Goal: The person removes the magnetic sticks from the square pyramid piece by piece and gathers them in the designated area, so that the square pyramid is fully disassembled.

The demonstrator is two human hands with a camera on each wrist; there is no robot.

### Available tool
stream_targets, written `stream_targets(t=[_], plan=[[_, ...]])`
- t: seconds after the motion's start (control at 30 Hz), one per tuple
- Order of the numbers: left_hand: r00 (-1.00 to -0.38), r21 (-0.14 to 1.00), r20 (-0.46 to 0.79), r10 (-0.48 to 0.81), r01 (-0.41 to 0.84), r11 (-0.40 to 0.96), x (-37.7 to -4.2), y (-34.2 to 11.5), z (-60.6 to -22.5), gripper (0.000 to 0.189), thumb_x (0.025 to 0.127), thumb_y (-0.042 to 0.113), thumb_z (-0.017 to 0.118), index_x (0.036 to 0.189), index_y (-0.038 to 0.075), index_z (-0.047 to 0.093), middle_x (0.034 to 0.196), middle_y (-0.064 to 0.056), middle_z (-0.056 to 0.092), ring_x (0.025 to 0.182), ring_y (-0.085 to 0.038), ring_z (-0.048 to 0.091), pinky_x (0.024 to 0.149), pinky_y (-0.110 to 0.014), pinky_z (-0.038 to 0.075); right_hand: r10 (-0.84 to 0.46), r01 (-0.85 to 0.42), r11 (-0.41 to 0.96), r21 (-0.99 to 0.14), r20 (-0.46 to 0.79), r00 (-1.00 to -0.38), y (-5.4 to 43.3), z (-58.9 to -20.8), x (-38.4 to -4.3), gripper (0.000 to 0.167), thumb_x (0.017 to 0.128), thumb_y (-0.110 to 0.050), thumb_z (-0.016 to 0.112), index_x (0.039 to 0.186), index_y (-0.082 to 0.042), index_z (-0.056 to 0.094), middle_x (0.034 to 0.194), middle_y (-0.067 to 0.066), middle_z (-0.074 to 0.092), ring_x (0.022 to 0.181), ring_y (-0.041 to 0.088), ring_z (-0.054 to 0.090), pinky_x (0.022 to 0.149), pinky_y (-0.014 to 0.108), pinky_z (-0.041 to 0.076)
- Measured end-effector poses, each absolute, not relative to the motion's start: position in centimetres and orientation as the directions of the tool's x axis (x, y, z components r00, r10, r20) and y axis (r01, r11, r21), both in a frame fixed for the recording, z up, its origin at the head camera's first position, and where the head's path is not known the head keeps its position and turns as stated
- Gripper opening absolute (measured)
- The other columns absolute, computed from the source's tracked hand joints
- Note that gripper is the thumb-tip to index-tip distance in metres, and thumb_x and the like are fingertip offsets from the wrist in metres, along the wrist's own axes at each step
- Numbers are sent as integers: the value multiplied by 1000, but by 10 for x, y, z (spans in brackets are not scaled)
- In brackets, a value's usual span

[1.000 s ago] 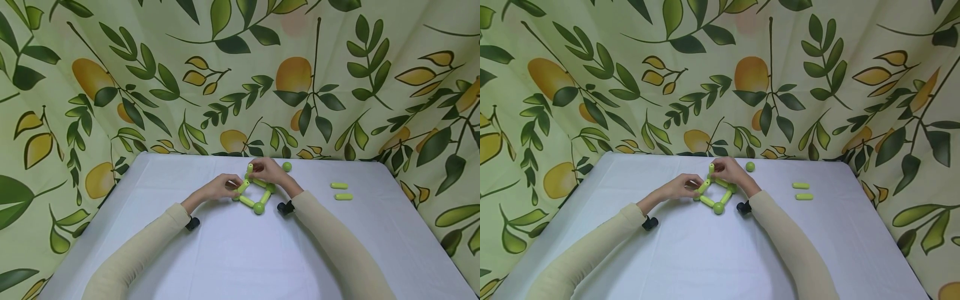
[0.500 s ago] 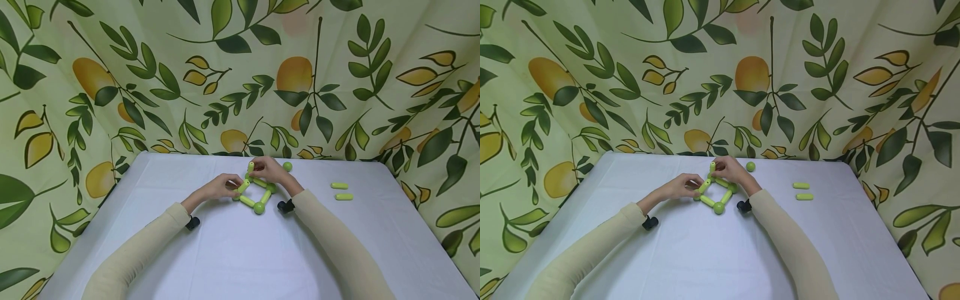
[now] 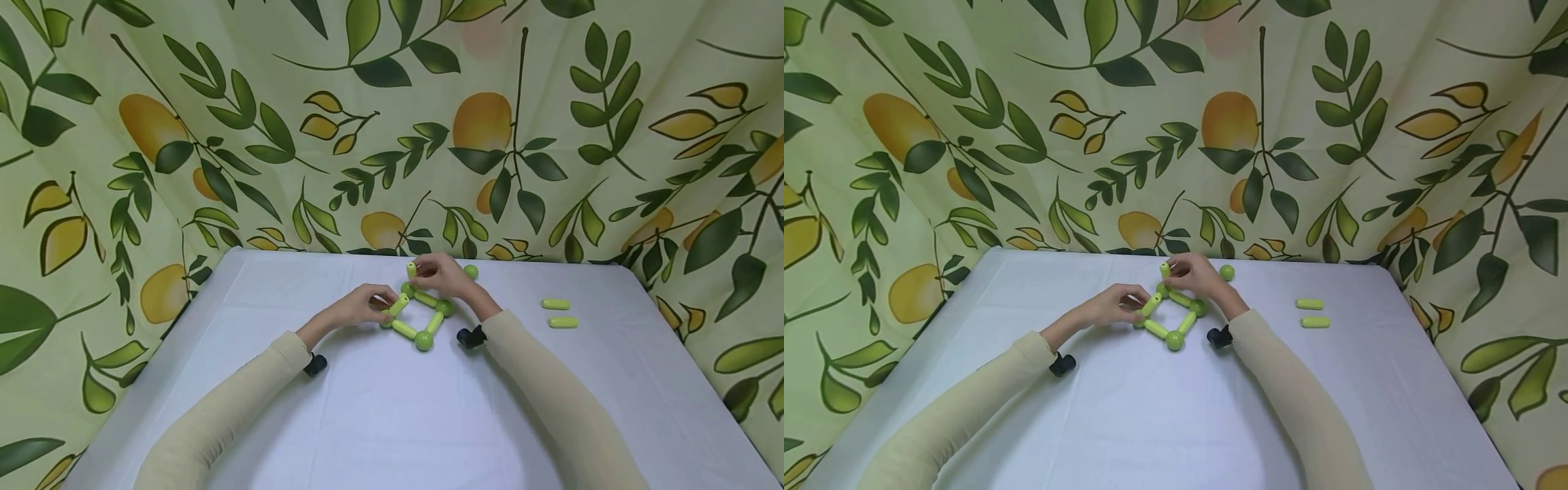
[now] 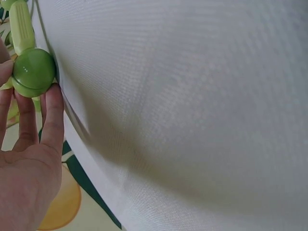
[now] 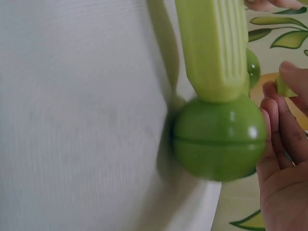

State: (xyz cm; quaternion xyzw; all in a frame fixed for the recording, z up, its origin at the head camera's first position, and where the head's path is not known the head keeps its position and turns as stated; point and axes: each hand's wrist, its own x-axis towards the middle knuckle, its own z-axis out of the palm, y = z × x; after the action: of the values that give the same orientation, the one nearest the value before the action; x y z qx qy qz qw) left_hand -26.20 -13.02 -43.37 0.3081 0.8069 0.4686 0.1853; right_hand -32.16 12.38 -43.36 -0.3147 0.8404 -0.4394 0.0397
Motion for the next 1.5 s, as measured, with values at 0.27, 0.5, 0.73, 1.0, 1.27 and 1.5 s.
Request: stream_targets(t=[0.27,0.5,0.73,1.0,1.27,1.5], plan=[[-746,865,-7,666,330,379,-259,-129,-431,27,90,-6,72,116,-3,65,116,-12,64,116,-29,60,100,-33,48,-591,-506,328,-797,244,-769,143,-426,-317,18,86,-4,82,103,-1,74,93,4,72,85,22,68,79,35,56],[-756,866,-23,654,312,391,-259,-128,-432,28,91,-6,72,118,-2,65,118,-13,63,118,-32,59,100,-33,48,-569,-468,336,-817,220,-793,162,-421,-308,23,85,-5,84,104,1,73,94,6,71,86,23,68,80,33,56],[-753,867,-3,658,326,376,-260,-129,-434,27,91,-5,73,117,-3,66,118,-13,63,117,-33,59,101,-36,48,-549,-434,371,-821,183,-815,179,-423,-299,25,84,-5,84,105,-1,72,96,7,70,88,23,67,80,30,56],[-762,864,-15,647,316,392,-260,-129,-436,28,91,-5,73,117,-2,66,117,-13,63,117,-33,60,100,-34,48,-507,-421,405,-812,184,-842,199,-416,-281,24,86,3,80,108,5,71,98,14,70,89,29,66,80,32,55],[-764,868,-28,644,301,395,-260,-129,-437,28,91,-5,73,118,-2,66,119,-14,62,116,-33,60,99,-32,49,-467,-384,392,-836,179,-866,224,-426,-272,20,86,1,81,105,1,73,106,11,69,93,24,70,81,27,56],[-755,876,-11,655,309,371,-260,-129,-436,28,90,-6,72,117,-3,65,119,-15,62,117,-34,60,99,-33,49,-452,-360,399,-843,160,-877,246,-423,-259,22,86,-1,81,106,0,72,105,12,69,95,25,68,83,27,56]])
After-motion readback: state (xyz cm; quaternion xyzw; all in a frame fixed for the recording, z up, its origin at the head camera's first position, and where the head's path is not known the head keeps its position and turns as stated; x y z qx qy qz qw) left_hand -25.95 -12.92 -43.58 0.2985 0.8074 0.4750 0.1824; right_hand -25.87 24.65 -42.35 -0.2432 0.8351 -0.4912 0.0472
